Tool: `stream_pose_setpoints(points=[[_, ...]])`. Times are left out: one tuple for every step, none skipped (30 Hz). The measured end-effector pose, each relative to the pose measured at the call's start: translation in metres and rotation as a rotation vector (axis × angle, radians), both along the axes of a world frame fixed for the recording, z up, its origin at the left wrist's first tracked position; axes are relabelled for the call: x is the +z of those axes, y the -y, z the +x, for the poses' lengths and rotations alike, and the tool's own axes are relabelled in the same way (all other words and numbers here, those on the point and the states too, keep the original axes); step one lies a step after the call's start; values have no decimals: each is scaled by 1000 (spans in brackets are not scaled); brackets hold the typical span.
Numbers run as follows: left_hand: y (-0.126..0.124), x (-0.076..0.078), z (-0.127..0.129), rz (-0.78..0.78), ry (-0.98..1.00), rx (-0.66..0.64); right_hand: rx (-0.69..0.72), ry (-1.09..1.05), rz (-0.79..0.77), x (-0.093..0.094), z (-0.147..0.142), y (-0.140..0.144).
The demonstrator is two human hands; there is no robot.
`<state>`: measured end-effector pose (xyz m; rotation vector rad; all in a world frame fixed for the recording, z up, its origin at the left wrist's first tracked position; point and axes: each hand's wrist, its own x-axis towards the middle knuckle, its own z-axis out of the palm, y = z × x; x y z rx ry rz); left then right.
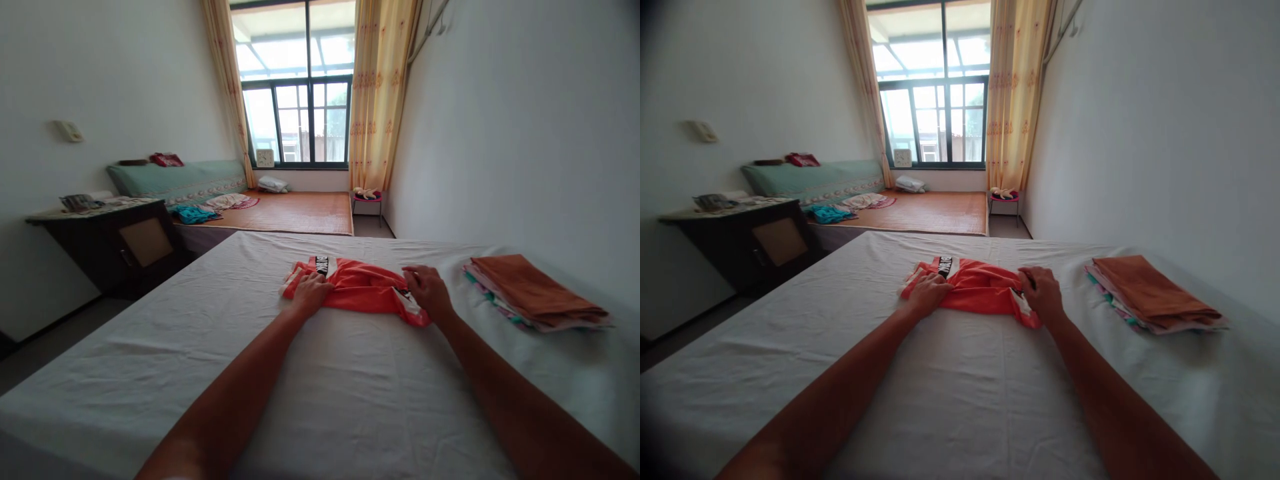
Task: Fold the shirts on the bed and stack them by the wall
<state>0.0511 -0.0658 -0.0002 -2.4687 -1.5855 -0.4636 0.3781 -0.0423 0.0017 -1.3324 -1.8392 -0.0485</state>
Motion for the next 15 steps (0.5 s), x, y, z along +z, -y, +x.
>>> stream_pose_setpoints(points=[[0, 3, -1, 9, 3, -9, 27, 100, -36, 2, -7, 5], [1, 6, -3, 22, 25, -24, 45, 178, -84, 2, -11, 8], [3, 10, -7, 27, 64, -50, 59, 232, -145, 1, -12, 10], [5, 14, -12, 19, 118, -84, 70, 265, -216, 0, -10, 11], [8, 19, -17, -7, 175, -128, 77, 283, -290, -1, -6, 10], [11, 23, -21, -47, 230, -181, 79, 296, -359, -1, -2, 10], [14, 27, -25, -97, 275, -239, 71, 310, -412, -1, 1, 10], [17, 31, -28, -151, 307, -299, 51, 328, -441, 1, 2, 10], [20, 33, -30, -201, 325, -352, 21, 350, -440, 3, 1, 11], [22, 35, -31, -238, 332, -389, -11, 376, -409, 6, -4, 12], [24, 35, -32, -262, 328, -407, -34, 407, -362, 8, -11, 13], [24, 34, -32, -276, 318, -403, -38, 445, -317, 11, -19, 15], [25, 33, -32, -284, 306, -378, -26, 491, -290, 12, -28, 15], [25, 32, -33, -287, 297, -335, -4, 540, -285, 14, -37, 13], [24, 30, -34, -287, 289, -285, 23, 583, -304, 17, -44, 10]])
